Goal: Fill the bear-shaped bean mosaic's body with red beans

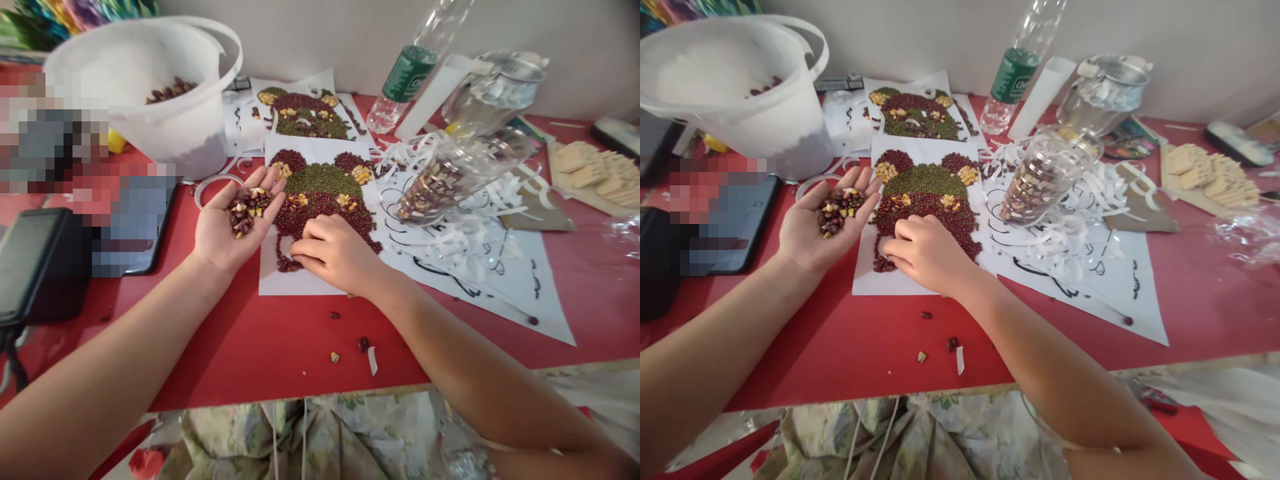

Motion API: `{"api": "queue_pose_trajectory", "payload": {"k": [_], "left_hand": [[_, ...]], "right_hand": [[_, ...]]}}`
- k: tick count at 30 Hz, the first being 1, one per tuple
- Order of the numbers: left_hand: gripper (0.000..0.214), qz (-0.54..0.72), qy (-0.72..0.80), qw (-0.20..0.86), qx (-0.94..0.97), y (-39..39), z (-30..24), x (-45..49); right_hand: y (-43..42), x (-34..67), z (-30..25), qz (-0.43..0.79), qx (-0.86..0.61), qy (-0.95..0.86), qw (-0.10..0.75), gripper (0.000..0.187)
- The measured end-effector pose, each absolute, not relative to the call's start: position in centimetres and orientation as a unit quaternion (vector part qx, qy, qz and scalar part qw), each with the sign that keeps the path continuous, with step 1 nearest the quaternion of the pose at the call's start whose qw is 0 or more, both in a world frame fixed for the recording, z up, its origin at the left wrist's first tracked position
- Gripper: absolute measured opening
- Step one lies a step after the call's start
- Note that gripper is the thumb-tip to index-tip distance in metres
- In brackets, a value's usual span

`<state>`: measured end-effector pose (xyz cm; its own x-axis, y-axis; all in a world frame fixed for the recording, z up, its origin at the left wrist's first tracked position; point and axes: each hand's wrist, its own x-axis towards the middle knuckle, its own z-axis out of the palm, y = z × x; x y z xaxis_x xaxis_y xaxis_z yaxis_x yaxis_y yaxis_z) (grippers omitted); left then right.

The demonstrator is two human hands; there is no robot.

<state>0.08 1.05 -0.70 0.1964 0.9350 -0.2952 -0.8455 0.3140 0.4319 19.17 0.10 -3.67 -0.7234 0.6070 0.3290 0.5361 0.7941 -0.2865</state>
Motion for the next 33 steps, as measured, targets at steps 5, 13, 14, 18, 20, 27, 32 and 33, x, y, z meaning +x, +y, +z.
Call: {"api": "queue_pose_trajectory", "payload": {"k": [5, 13, 14, 18, 20, 27, 32, 33], "left_hand": [[0.047, 0.569, 0.27, 0.771, 0.093, 0.93, -0.44, 0.26], [0.047, 0.571, 0.279, 0.767, 0.092, 0.76, -0.17, 0.47], [0.047, 0.569, 0.279, 0.767, 0.095, 0.73, -0.19, 0.47], [0.049, 0.563, 0.277, 0.77, 0.113, 0.79, -0.34, 0.47], [0.049, 0.559, 0.278, 0.773, 0.113, 0.88, -0.45, 0.49], [0.049, 0.554, 0.272, 0.779, 0.113, 1.02, -0.68, 0.66], [0.049, 0.548, 0.276, 0.782, 0.113, 0.68, -0.35, 0.7], [0.049, 0.547, 0.275, 0.783, 0.113, 0.58, -0.25, 0.69]], "right_hand": [[0.03, 19.02, -3.65, 0.036, -0.295, -0.937, 0.183, 0.022], [-0.18, 19.27, -3.25, 0.027, -0.279, -0.938, 0.202, 0.027], [-0.19, 19.33, -3.23, 0.029, -0.277, -0.938, 0.205, 0.027], [-0.2, 19.46, -3.28, 0.041, -0.254, -0.945, 0.203, 0.025], [-0.18, 19.45, -3.29, 0.043, -0.25, -0.948, 0.192, 0.024], [-0.18, 19.43, -3.19, 0.034, -0.258, -0.951, 0.17, 0.023], [-0.23, 19.27, -3.58, 0.033, -0.264, -0.941, 0.207, 0.026], [-0.25, 19.21, -3.71, 0.032, -0.264, -0.94, 0.214, 0.026]]}}
